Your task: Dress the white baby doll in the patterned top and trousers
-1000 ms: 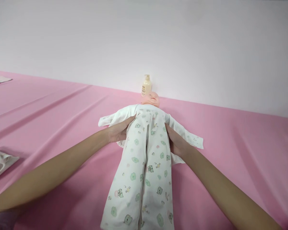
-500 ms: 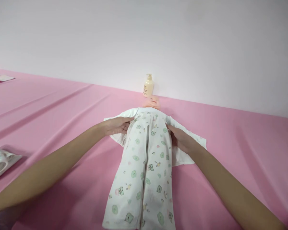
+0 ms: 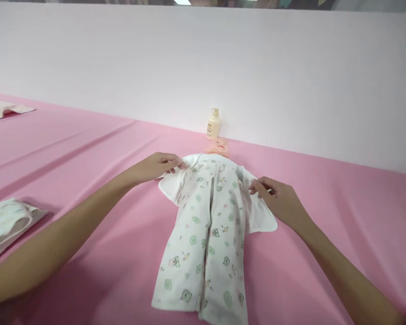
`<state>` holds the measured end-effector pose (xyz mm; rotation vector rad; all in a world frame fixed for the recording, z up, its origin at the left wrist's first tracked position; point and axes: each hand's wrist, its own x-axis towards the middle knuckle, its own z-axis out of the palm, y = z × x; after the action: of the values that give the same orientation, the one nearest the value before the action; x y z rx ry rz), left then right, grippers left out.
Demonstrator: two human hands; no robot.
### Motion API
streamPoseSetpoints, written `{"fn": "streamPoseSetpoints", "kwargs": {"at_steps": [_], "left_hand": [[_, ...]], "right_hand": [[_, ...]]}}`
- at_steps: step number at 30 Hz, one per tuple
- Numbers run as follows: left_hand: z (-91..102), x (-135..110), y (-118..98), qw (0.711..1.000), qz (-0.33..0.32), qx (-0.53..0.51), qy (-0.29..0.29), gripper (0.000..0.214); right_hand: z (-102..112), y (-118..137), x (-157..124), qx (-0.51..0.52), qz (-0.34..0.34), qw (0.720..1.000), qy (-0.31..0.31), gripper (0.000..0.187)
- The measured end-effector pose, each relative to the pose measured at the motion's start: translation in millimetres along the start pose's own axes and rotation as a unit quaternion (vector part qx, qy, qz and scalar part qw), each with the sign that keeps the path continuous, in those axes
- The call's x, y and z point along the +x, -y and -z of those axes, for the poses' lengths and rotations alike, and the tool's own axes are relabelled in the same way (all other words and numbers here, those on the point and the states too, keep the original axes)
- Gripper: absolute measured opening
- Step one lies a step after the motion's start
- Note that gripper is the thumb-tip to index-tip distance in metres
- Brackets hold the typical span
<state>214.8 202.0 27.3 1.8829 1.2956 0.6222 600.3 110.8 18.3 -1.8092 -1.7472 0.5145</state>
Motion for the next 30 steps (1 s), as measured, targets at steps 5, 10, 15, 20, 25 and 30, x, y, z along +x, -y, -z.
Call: {"fn": "streamPoseSetpoints", "kwargs": {"at_steps": [5,10,15,20,25,30], "left_hand": [[-12.9,-32.6,53.9,0.982,0.05,0.115,-0.141,0.047],[-40.2,-31.6,71.2,0.959,0.064,0.219,-0.167,0.047],[-39.9,-23.8,63.0,0.963,0.091,0.22,-0.123,0.037],[-23.6,-35.1,59.5,0.983,0.132,0.016,-0.124,0.039],[-22.8,-39.1,16.6,0.958,0.056,-0.207,-0.193,0.037],[-69.9,-33.0,-40.6,0.98,-0.095,-0.145,-0.095,0.033]], "right_hand": [[-0.4,-54.2,-59.7,-0.092,-0.077,0.992,-0.039,0.043],[-21.4,-72.6,-71.1,-0.12,-0.088,0.988,-0.037,0.046],[-20.1,-64.4,-61.0,-0.12,-0.082,0.989,0.01,0.048],[12.9,-66.6,-70.0,0.05,-0.125,0.99,0.042,0.038],[30.1,-27.6,-51.8,0.288,-0.077,0.954,0.016,0.034],[-24.2,52.8,-22.6,0.218,0.029,0.975,0.03,0.03]]}}
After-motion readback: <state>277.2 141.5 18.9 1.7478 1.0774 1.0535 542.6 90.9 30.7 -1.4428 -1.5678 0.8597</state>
